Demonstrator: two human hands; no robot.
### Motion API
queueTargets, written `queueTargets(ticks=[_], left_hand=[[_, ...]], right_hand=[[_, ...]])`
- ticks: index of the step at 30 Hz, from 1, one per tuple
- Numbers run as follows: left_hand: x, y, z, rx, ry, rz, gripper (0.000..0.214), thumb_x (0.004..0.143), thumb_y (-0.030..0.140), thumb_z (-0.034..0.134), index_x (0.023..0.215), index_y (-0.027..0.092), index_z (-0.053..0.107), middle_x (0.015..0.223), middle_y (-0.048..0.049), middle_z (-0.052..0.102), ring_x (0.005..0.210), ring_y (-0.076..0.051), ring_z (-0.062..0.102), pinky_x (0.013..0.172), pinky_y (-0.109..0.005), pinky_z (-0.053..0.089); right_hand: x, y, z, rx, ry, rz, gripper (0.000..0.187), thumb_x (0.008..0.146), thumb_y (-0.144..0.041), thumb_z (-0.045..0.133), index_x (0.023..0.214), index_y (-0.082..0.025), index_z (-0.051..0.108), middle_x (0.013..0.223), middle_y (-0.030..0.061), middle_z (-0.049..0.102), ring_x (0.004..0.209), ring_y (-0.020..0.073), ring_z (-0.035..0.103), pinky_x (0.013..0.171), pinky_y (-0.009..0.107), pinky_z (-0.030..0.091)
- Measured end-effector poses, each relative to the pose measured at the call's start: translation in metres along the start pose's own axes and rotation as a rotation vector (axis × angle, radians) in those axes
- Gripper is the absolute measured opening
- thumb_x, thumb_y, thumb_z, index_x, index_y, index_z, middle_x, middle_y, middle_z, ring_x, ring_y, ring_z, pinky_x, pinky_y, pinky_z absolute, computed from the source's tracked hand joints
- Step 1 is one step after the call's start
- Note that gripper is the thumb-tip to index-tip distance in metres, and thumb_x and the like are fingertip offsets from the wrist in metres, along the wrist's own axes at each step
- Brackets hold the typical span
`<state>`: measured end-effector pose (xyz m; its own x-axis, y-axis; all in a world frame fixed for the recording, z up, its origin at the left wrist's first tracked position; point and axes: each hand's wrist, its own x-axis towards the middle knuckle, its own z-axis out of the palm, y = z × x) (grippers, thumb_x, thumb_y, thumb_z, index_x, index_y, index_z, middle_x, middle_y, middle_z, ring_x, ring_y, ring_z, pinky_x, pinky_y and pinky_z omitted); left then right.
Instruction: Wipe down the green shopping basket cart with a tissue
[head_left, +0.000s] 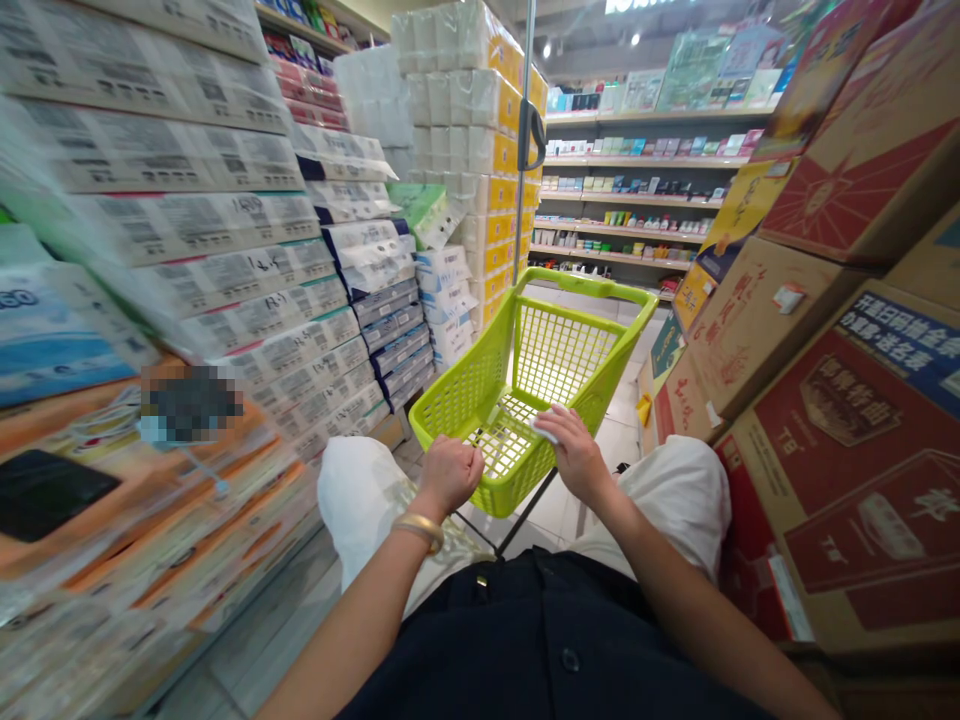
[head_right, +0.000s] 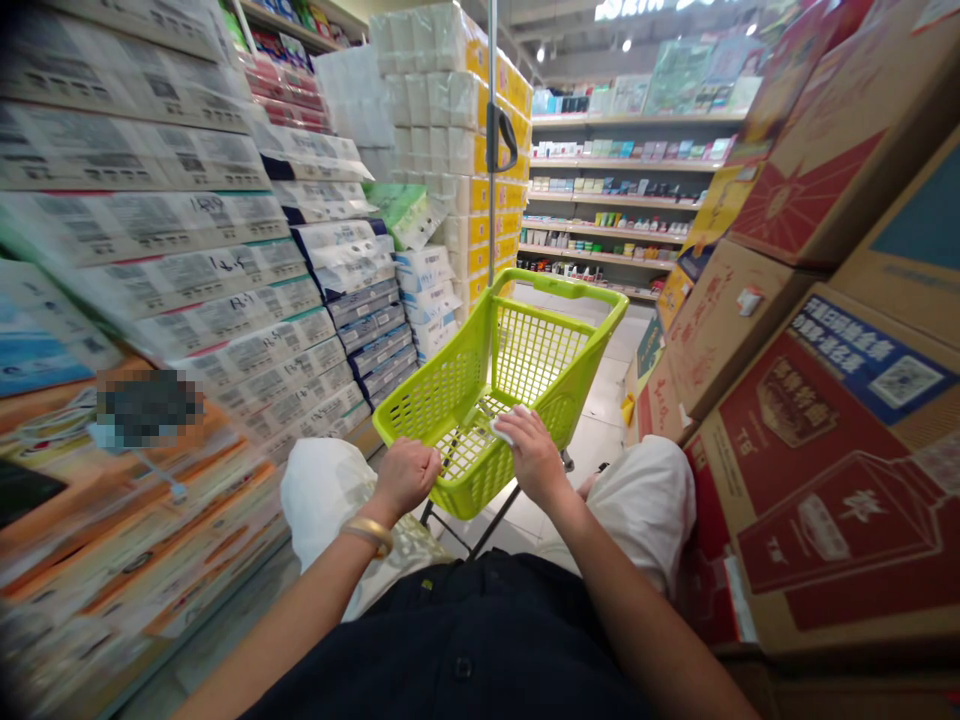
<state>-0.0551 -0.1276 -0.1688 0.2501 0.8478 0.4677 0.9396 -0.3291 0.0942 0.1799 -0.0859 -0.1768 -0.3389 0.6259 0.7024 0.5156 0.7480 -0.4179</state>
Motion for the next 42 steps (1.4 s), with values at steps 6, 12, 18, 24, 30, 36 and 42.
queueTargets(ticks=[6,12,18,24,30,36,42], left_hand=[[0.000,0.001,0.000,-0.001,0.007,-0.002,0.048,0.093,0.025,0.036,0.051,0.018,0.059,0.051,-0.0056,0.057,0.054,-0.016,0.047,0.063,-0.034,0.026],[0.000,0.002,-0.002,0.008,0.007,-0.003,0.048,0.092,0.025,0.036,0.050,0.018,0.058,0.050,-0.0046,0.056,0.054,-0.015,0.047,0.062,-0.033,0.026],[0.000,0.003,-0.001,0.010,0.014,-0.006,0.048,0.092,0.026,0.037,0.051,0.018,0.059,0.050,-0.0049,0.056,0.054,-0.015,0.047,0.063,-0.033,0.026],[0.001,0.003,-0.001,0.003,0.021,-0.002,0.048,0.092,0.026,0.036,0.050,0.018,0.058,0.050,-0.0046,0.055,0.053,-0.015,0.046,0.063,-0.033,0.026],[0.001,0.004,-0.001,-0.012,0.028,0.002,0.047,0.091,0.025,0.037,0.049,0.018,0.057,0.049,-0.0044,0.055,0.053,-0.015,0.045,0.063,-0.033,0.025],[0.000,0.003,0.000,-0.022,0.032,0.011,0.046,0.091,0.024,0.038,0.049,0.018,0.056,0.050,-0.0041,0.056,0.053,-0.015,0.044,0.063,-0.033,0.024],[0.000,0.002,0.003,-0.029,0.039,0.010,0.046,0.090,0.024,0.038,0.049,0.018,0.055,0.049,-0.0037,0.054,0.053,-0.015,0.043,0.062,-0.033,0.024]], right_hand=[[-0.010,-0.022,0.006,0.028,-0.121,-0.129,0.042,0.090,-0.008,0.044,0.119,-0.027,0.066,0.124,0.0047,0.068,0.134,0.0208,0.048,0.115,0.050,0.035],[-0.005,-0.011,0.003,0.019,-0.056,-0.077,0.041,0.091,-0.008,0.042,0.118,-0.027,0.067,0.121,0.0054,0.069,0.130,0.0205,0.052,0.114,0.051,0.035],[-0.009,-0.021,0.005,0.014,-0.094,-0.108,0.040,0.090,-0.009,0.046,0.119,-0.028,0.066,0.124,0.0044,0.068,0.132,0.0214,0.049,0.115,0.050,0.035],[-0.010,-0.018,0.004,0.011,-0.105,-0.141,0.040,0.091,-0.008,0.043,0.119,-0.026,0.065,0.123,0.0046,0.068,0.132,0.0207,0.050,0.114,0.049,0.036],[-0.008,-0.016,0.005,-0.031,-0.017,-0.070,0.040,0.090,-0.007,0.043,0.117,-0.024,0.066,0.122,0.0062,0.068,0.132,0.0225,0.050,0.114,0.052,0.034],[-0.015,-0.027,0.010,0.022,-0.130,-0.181,0.041,0.089,-0.007,0.045,0.118,-0.027,0.066,0.124,0.0030,0.068,0.132,0.0189,0.050,0.116,0.046,0.033],[-0.007,-0.021,0.011,-0.006,0.028,-0.037,0.040,0.089,-0.008,0.045,0.116,-0.026,0.067,0.119,0.0054,0.070,0.130,0.0225,0.052,0.115,0.051,0.032]])
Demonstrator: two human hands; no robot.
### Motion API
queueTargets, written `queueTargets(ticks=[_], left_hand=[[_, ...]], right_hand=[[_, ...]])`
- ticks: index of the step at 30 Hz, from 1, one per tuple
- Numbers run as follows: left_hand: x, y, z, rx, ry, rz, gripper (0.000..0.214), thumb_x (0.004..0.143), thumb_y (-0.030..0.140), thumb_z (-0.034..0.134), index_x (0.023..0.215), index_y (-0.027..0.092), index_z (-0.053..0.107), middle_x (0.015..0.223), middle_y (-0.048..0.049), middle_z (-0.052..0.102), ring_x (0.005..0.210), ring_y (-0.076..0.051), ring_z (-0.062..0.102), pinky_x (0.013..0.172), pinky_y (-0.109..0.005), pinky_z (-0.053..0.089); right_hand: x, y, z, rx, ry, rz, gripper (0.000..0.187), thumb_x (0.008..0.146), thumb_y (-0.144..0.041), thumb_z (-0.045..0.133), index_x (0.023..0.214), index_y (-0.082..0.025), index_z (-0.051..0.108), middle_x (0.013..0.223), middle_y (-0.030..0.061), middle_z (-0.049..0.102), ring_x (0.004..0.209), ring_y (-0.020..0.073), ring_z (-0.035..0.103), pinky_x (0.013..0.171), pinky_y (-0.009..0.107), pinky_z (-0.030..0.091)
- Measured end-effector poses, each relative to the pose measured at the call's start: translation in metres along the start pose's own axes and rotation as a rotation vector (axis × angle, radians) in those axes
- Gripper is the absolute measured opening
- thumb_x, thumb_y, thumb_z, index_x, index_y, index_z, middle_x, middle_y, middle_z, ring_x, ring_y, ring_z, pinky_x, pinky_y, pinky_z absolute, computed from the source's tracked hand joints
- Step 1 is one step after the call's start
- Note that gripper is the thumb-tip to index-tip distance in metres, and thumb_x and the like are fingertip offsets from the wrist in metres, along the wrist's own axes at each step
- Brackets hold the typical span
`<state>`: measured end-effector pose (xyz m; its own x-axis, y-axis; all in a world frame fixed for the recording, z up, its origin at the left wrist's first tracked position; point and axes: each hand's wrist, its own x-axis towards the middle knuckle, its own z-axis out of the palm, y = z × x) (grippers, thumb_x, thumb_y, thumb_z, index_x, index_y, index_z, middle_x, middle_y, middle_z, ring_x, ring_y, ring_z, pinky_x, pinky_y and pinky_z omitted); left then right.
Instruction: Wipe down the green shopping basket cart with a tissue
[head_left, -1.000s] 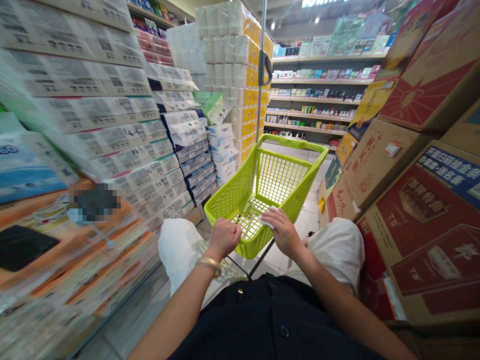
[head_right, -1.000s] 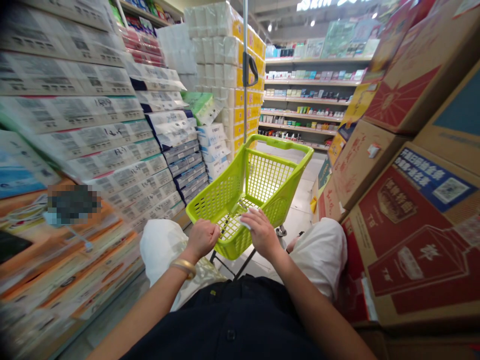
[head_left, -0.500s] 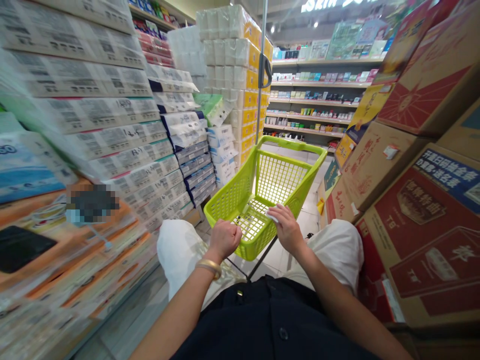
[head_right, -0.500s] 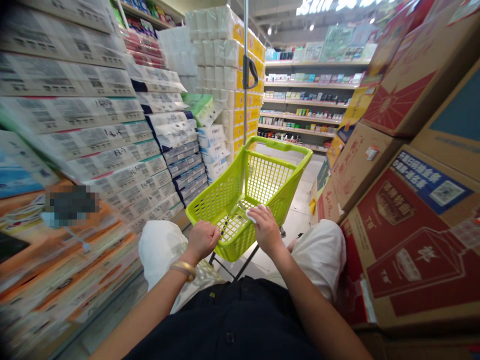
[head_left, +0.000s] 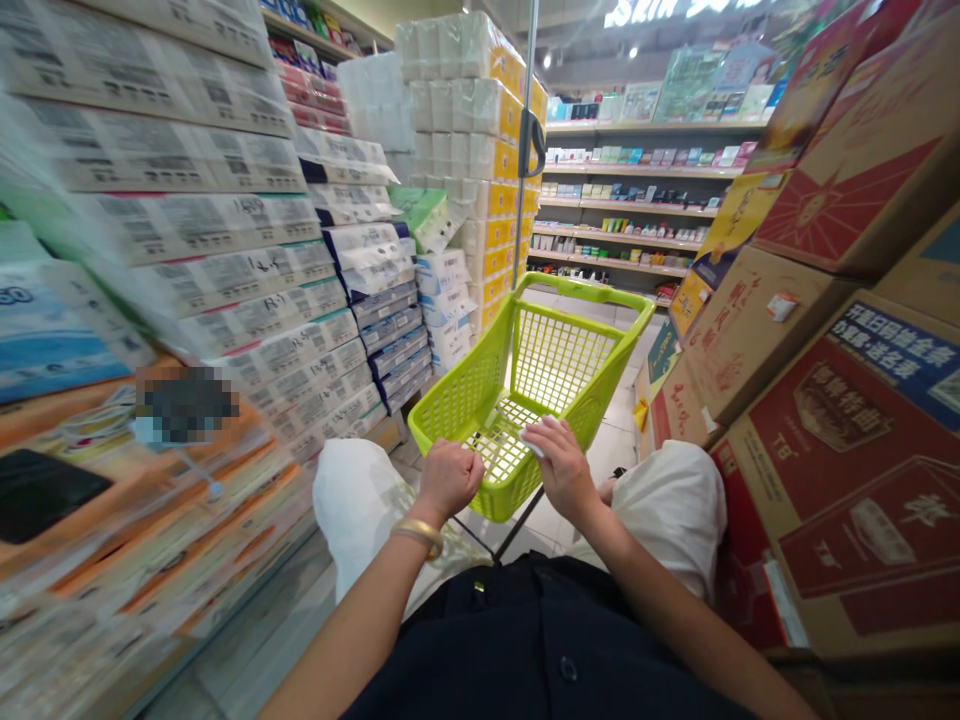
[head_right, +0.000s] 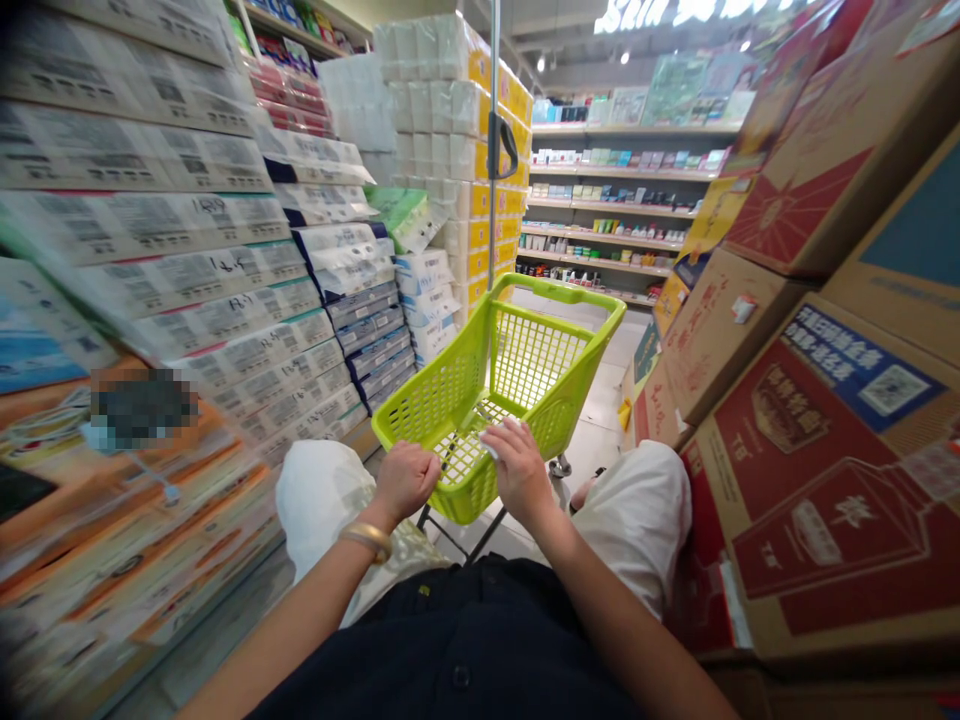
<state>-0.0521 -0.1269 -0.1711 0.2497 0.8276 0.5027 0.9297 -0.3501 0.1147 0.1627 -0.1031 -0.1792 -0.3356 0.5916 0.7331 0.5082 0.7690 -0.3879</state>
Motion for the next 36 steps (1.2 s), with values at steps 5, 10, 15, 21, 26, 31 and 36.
queueTargets(ticks=[5,10,15,21,26,31,36], left_hand=[[-0.001,-0.001,-0.001,-0.005,0.003,0.003,0.045,0.090,0.024,0.039,0.049,0.018,0.056,0.050,-0.0038,0.055,0.054,-0.015,0.044,0.063,-0.033,0.024],[-0.001,-0.002,-0.002,-0.007,0.001,0.001,0.046,0.090,0.024,0.038,0.047,0.018,0.055,0.048,-0.0035,0.053,0.052,-0.014,0.042,0.062,-0.033,0.024],[0.000,-0.001,-0.002,-0.008,0.002,0.003,0.046,0.090,0.024,0.037,0.049,0.018,0.056,0.049,-0.0041,0.055,0.054,-0.015,0.044,0.063,-0.033,0.024],[-0.001,-0.003,-0.004,-0.004,-0.006,0.004,0.046,0.090,0.024,0.038,0.048,0.018,0.056,0.048,-0.0041,0.054,0.053,-0.014,0.044,0.062,-0.033,0.024],[-0.001,-0.003,-0.003,-0.005,-0.011,-0.004,0.046,0.090,0.024,0.038,0.048,0.018,0.056,0.049,-0.0042,0.054,0.053,-0.014,0.044,0.062,-0.033,0.024],[-0.001,-0.003,-0.004,-0.007,-0.015,-0.001,0.046,0.090,0.025,0.037,0.050,0.018,0.057,0.051,-0.0045,0.056,0.054,-0.015,0.045,0.063,-0.033,0.024],[-0.001,-0.004,-0.004,-0.003,-0.013,0.000,0.047,0.090,0.025,0.037,0.048,0.018,0.055,0.049,-0.0046,0.056,0.052,-0.014,0.044,0.062,-0.033,0.023]], right_hand=[[-0.007,-0.015,0.003,0.062,-0.209,-0.209,0.043,0.087,-0.005,0.046,0.118,-0.028,0.065,0.122,0.0022,0.068,0.131,0.0191,0.050,0.116,0.045,0.032],[0.009,0.014,-0.004,-0.026,0.009,0.010,0.037,0.088,-0.007,0.044,0.111,-0.023,0.068,0.115,0.0069,0.071,0.125,0.0240,0.055,0.112,0.053,0.035],[0.002,-0.007,0.001,0.019,-0.145,-0.102,0.041,0.085,-0.005,0.046,0.113,-0.025,0.067,0.118,0.0043,0.070,0.129,0.0221,0.052,0.115,0.050,0.031],[0.006,-0.003,-0.002,0.033,-0.128,-0.075,0.041,0.087,-0.005,0.043,0.112,-0.026,0.067,0.117,0.0040,0.071,0.128,0.0204,0.054,0.115,0.050,0.032],[0.012,0.003,-0.003,0.001,-0.031,0.040,0.033,0.090,-0.009,0.045,0.108,-0.025,0.069,0.114,0.0063,0.072,0.126,0.0235,0.055,0.113,0.054,0.033],[0.003,-0.012,0.000,0.077,-0.241,-0.146,0.040,0.088,-0.007,0.046,0.115,-0.027,0.066,0.120,0.0031,0.070,0.128,0.0191,0.053,0.115,0.047,0.033],[0.015,0.011,-0.005,-0.005,-0.029,0.059,0.032,0.091,-0.012,0.045,0.107,-0.025,0.069,0.112,0.0070,0.072,0.123,0.0240,0.057,0.112,0.055,0.034]])
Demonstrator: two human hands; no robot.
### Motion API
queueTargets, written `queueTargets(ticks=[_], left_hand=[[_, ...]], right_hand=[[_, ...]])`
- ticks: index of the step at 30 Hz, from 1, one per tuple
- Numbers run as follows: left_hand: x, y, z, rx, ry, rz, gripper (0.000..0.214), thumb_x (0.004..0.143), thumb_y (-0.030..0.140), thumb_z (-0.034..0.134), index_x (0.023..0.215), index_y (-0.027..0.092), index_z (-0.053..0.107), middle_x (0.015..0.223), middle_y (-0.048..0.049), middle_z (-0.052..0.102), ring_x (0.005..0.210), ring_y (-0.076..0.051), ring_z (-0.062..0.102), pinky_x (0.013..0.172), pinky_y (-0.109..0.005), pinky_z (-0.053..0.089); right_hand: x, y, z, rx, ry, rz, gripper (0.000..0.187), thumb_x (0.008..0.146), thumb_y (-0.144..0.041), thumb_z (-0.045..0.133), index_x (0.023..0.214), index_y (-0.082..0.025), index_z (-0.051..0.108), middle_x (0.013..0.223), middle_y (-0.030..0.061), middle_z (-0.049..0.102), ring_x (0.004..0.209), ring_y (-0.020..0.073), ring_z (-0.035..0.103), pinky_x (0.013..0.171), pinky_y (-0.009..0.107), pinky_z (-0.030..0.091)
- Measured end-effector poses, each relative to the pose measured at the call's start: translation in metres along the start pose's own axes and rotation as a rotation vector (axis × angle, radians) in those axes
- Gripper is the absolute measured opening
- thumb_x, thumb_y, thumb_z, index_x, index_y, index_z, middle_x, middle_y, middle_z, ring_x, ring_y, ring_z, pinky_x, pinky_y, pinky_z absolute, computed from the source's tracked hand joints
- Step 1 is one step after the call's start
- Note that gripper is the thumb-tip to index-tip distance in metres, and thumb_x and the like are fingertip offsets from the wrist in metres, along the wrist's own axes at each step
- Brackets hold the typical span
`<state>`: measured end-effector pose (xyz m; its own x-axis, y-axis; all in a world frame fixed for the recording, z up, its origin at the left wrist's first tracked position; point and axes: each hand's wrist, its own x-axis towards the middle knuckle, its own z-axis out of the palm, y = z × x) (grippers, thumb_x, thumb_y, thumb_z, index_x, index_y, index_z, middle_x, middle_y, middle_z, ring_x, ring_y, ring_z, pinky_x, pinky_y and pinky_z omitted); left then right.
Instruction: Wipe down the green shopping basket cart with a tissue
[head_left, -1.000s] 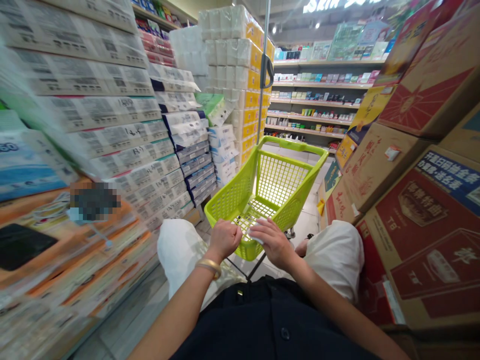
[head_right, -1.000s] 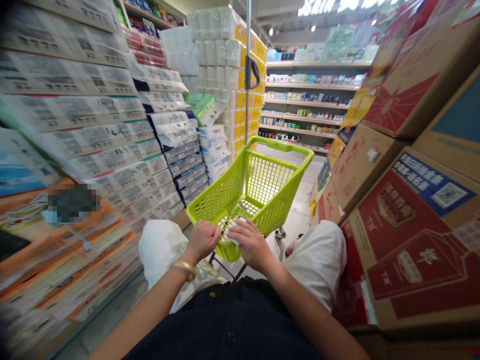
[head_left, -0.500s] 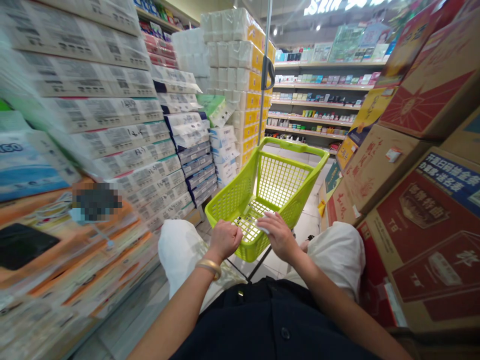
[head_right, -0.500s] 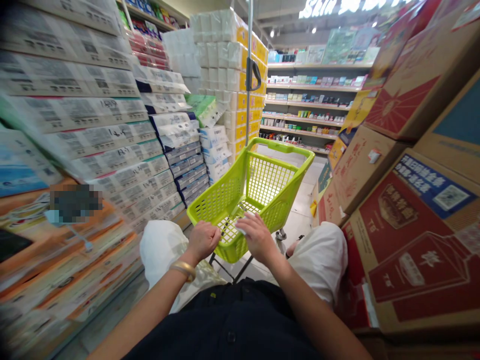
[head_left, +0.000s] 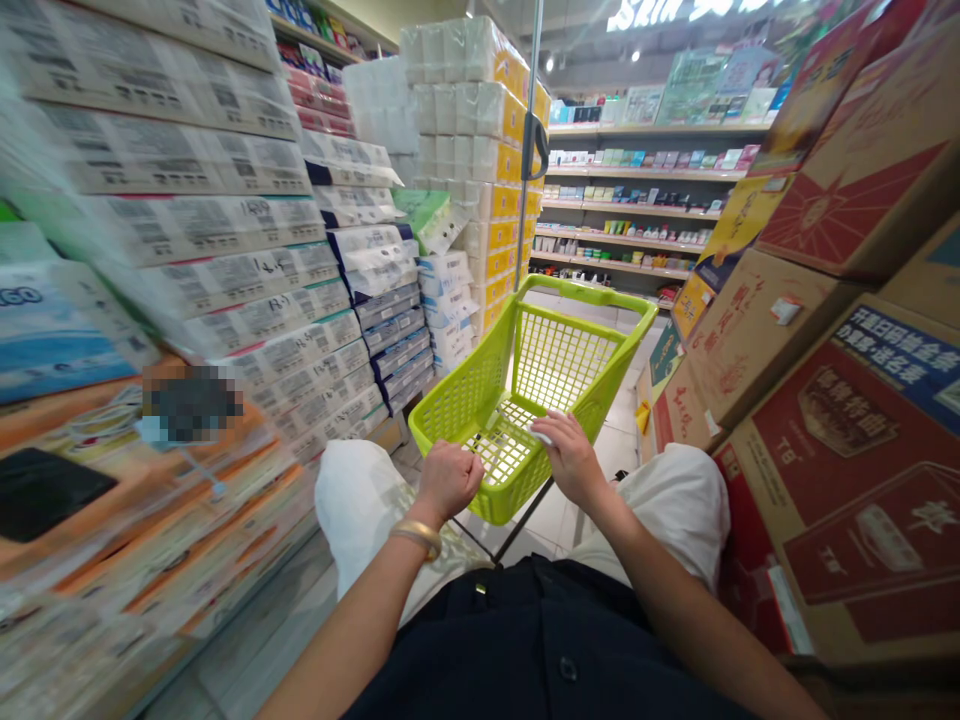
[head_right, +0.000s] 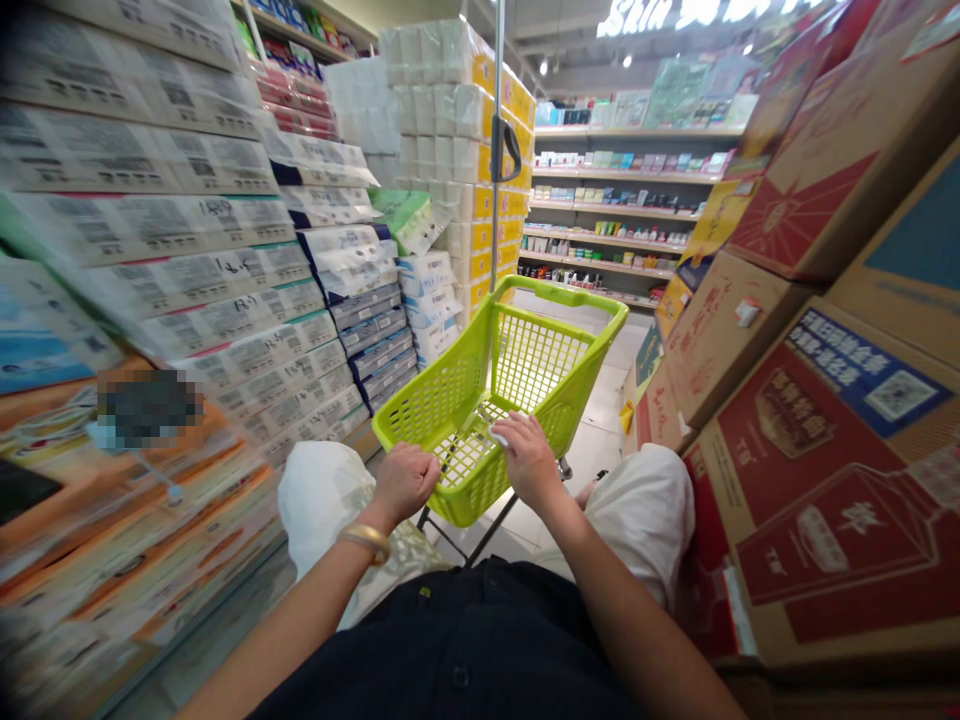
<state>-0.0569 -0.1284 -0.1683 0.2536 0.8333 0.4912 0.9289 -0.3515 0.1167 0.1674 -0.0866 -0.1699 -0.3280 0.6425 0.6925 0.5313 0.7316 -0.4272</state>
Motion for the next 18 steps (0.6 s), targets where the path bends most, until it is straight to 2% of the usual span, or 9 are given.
queueTargets(ticks=[2,5,7,14,16,18], left_hand=[[0.000,0.000,0.001,0.001,0.001,-0.003,0.047,0.090,0.025,0.037,0.048,0.018,0.055,0.049,-0.0047,0.056,0.052,-0.014,0.044,0.062,-0.033,0.023],[0.000,0.000,0.001,-0.001,-0.002,-0.001,0.046,0.090,0.024,0.037,0.049,0.018,0.056,0.050,-0.0047,0.057,0.054,-0.015,0.045,0.063,-0.033,0.024],[0.000,0.000,0.001,-0.001,-0.004,0.002,0.046,0.091,0.024,0.037,0.050,0.018,0.056,0.051,-0.0045,0.057,0.054,-0.015,0.045,0.063,-0.033,0.025],[-0.001,0.001,0.000,0.005,-0.001,-0.004,0.047,0.091,0.025,0.037,0.048,0.018,0.055,0.049,-0.0043,0.056,0.052,-0.014,0.043,0.062,-0.033,0.024],[-0.001,0.001,0.000,0.000,0.000,-0.002,0.046,0.091,0.024,0.037,0.048,0.018,0.055,0.049,-0.0044,0.056,0.053,-0.015,0.044,0.063,-0.033,0.024],[-0.001,0.000,0.000,-0.006,0.000,0.001,0.046,0.091,0.024,0.037,0.049,0.018,0.055,0.049,-0.0043,0.056,0.054,-0.015,0.044,0.063,-0.033,0.025]], right_hand=[[-0.001,-0.002,0.000,-0.001,0.001,0.000,0.032,0.091,-0.012,0.045,0.107,-0.024,0.069,0.113,0.0075,0.072,0.123,0.0243,0.057,0.112,0.055,0.034],[-0.011,-0.018,0.003,0.054,-0.156,-0.144,0.037,0.088,-0.008,0.046,0.113,-0.025,0.067,0.117,0.0051,0.071,0.127,0.0204,0.054,0.115,0.050,0.031],[-0.015,-0.024,0.005,0.072,-0.216,-0.197,0.040,0.088,-0.006,0.046,0.116,-0.026,0.066,0.120,0.0039,0.070,0.129,0.0186,0.053,0.116,0.048,0.031],[-0.001,0.001,0.001,-0.009,0.010,0.011,0.031,0.091,-0.013,0.046,0.108,-0.024,0.070,0.114,0.0079,0.072,0.125,0.0255,0.056,0.112,0.056,0.033],[-0.007,-0.006,0.002,0.010,-0.034,-0.039,0.033,0.091,-0.012,0.046,0.111,-0.024,0.069,0.116,0.0074,0.071,0.127,0.0239,0.055,0.113,0.054,0.033],[-0.015,-0.017,0.003,0.044,-0.132,-0.131,0.037,0.090,-0.010,0.046,0.116,-0.025,0.067,0.121,0.0059,0.069,0.130,0.0210,0.052,0.115,0.050,0.032]])
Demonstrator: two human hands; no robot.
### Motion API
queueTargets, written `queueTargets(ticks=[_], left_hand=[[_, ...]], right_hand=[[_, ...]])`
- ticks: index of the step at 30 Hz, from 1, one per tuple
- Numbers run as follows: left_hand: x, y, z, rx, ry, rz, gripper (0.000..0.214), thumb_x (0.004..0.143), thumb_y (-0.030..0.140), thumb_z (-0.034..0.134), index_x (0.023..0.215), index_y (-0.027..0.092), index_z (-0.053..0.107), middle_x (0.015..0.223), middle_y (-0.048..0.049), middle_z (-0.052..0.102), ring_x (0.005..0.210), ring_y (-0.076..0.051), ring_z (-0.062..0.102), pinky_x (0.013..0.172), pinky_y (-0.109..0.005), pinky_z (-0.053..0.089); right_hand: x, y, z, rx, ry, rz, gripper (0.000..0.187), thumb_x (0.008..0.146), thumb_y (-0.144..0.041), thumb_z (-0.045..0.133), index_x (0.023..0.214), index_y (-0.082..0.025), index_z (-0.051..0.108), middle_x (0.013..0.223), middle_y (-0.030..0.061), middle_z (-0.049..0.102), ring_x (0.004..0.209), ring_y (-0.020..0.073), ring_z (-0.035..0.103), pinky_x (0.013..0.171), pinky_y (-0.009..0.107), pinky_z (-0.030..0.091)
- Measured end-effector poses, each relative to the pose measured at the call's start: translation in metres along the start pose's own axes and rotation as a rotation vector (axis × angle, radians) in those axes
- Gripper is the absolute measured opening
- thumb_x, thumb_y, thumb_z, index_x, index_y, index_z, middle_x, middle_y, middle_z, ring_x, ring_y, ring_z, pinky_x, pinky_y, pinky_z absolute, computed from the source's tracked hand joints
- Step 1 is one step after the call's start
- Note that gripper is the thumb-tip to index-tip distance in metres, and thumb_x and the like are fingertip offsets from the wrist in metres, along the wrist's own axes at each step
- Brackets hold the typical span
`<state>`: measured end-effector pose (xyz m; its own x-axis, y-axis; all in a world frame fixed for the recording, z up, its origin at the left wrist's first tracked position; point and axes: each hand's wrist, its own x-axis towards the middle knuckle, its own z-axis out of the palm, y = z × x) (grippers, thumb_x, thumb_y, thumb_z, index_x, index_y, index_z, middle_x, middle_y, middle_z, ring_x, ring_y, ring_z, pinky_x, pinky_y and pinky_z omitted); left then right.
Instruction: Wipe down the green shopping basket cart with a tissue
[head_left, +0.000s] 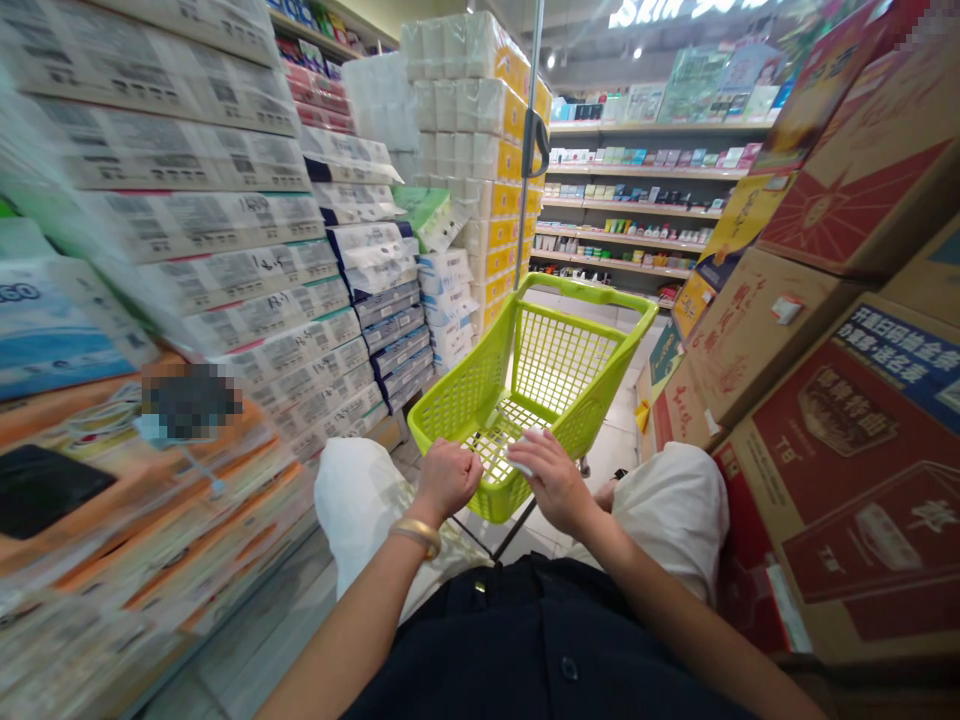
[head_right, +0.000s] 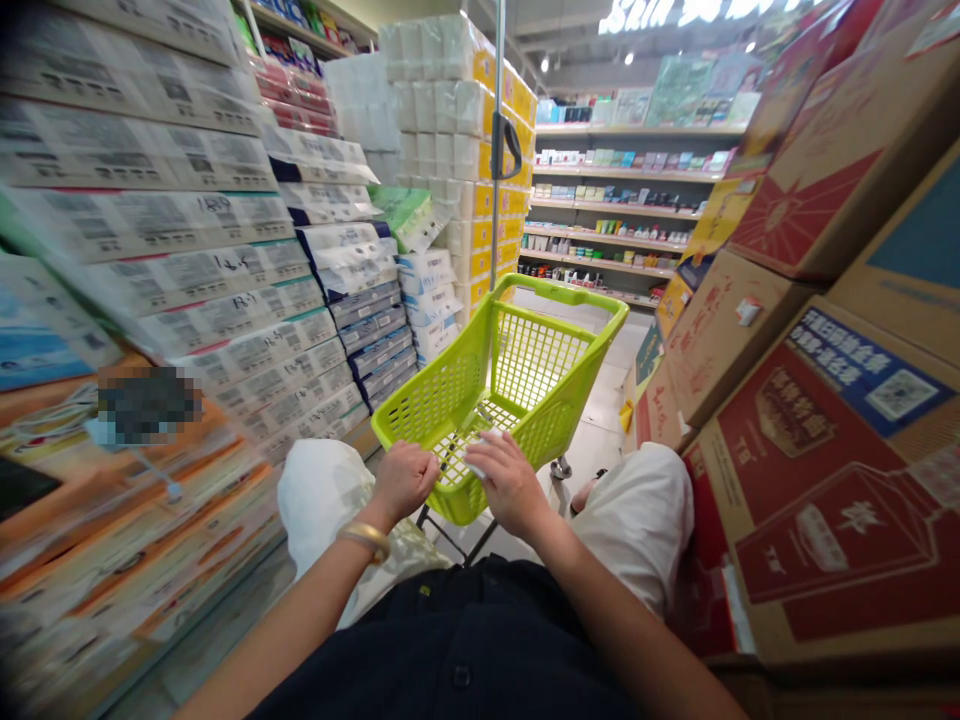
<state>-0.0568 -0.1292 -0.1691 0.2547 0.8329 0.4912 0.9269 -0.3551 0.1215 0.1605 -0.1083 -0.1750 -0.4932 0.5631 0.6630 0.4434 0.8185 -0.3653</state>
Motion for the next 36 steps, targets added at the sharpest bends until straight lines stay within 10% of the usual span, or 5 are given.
queueTargets(ticks=[9,16,22,29,36], left_hand=[[0.000,-0.001,0.001,-0.013,-0.008,-0.001,0.047,0.091,0.025,0.036,0.048,0.018,0.054,0.048,-0.0035,0.053,0.053,-0.015,0.042,0.063,-0.033,0.024],[-0.001,-0.001,-0.001,-0.015,-0.010,-0.017,0.045,0.090,0.025,0.038,0.048,0.018,0.055,0.049,-0.0036,0.053,0.054,-0.015,0.043,0.063,-0.033,0.025],[-0.001,0.000,-0.001,-0.020,-0.008,-0.012,0.047,0.090,0.025,0.037,0.047,0.019,0.053,0.048,-0.0033,0.052,0.053,-0.015,0.042,0.062,-0.033,0.025],[0.000,0.001,-0.002,-0.019,-0.002,-0.023,0.045,0.090,0.025,0.037,0.048,0.018,0.055,0.049,-0.0041,0.053,0.053,-0.015,0.044,0.063,-0.033,0.025],[0.000,0.000,-0.002,-0.013,-0.013,-0.016,0.047,0.090,0.025,0.037,0.047,0.018,0.054,0.048,-0.0038,0.053,0.053,-0.015,0.042,0.062,-0.033,0.025]], right_hand=[[0.009,0.021,-0.006,-0.066,0.169,0.139,0.031,0.092,-0.013,0.045,0.109,-0.023,0.069,0.114,0.0078,0.072,0.126,0.0248,0.055,0.113,0.056,0.033],[-0.008,-0.005,0.003,0.004,-0.036,-0.085,0.040,0.089,-0.009,0.046,0.120,-0.026,0.064,0.125,0.0041,0.067,0.133,0.0194,0.049,0.118,0.048,0.029],[0.002,0.022,-0.006,-0.062,0.209,0.158,0.036,0.091,-0.012,0.044,0.115,-0.025,0.068,0.120,0.0068,0.070,0.131,0.0240,0.051,0.115,0.056,0.031],[-0.010,-0.011,0.005,0.021,-0.052,-0.101,0.041,0.088,-0.009,0.047,0.120,-0.027,0.064,0.126,0.0031,0.067,0.135,0.0188,0.047,0.118,0.047,0.030],[0.002,0.015,-0.005,-0.035,0.186,0.144,0.036,0.091,-0.012,0.045,0.115,-0.026,0.067,0.120,0.0066,0.070,0.132,0.0237,0.051,0.114,0.056,0.031]])
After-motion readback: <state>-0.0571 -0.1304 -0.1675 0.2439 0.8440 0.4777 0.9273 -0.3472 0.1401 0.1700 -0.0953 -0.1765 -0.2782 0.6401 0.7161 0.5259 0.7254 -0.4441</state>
